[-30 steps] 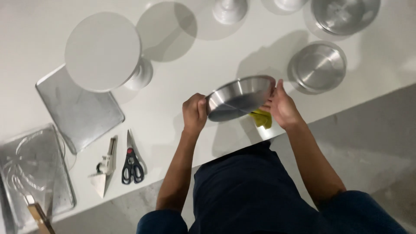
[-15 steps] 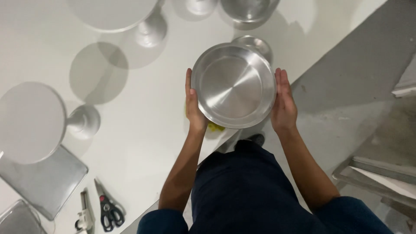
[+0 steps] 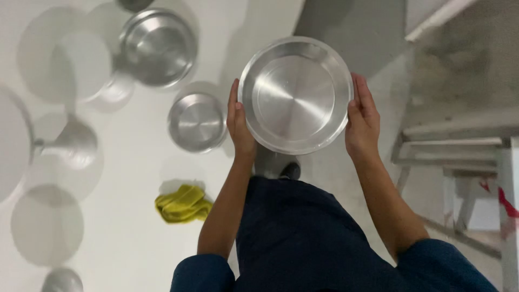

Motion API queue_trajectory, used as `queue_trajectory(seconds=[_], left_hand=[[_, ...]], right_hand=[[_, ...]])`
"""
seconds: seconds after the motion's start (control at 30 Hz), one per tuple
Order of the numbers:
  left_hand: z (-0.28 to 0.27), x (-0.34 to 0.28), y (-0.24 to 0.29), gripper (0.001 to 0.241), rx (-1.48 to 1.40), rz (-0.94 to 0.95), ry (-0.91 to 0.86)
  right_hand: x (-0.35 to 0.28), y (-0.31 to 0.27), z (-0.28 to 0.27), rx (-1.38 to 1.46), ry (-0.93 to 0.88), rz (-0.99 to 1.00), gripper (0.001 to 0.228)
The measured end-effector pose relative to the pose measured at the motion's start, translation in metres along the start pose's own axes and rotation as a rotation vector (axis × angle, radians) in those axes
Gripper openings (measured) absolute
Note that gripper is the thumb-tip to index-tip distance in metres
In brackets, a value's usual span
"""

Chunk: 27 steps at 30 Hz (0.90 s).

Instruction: The person is wiping down circular metal baking pans with a yellow cloth on a bakery workbench.

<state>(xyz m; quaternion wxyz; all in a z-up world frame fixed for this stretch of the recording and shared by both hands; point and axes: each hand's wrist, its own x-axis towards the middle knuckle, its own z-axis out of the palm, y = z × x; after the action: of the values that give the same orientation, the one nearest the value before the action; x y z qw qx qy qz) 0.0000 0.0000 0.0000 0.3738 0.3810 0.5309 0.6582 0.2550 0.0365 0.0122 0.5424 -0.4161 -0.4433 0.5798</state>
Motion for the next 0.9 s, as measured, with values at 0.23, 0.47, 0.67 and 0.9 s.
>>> queue_trajectory(seconds=[0.23,0.47,0.67,0.9], left_hand=[[0.125,0.07,-0.027,0.057,-0.056,-0.037,-0.259],[0.284,0.151,-0.088,0.046,-0.281,-0.122,-0.537],[0.411,0.202,-0.12,0.046,-0.29,-0.171,-0.781],[0.531,0.22,-0.157,0.046,-0.276,-0.274,-0.93]], right_hand=[[0.035,-0.025,-0.087,-0.029,0.206,-0.115,0.057],[0.085,-0.046,-0.167,-0.097,0.563,-0.221,0.058],[0.127,-0.067,-0.215,-0.077,0.839,-0.287,0.057],[0.173,-0.064,-0.294,0.041,1.07,-0.348,0.059]])
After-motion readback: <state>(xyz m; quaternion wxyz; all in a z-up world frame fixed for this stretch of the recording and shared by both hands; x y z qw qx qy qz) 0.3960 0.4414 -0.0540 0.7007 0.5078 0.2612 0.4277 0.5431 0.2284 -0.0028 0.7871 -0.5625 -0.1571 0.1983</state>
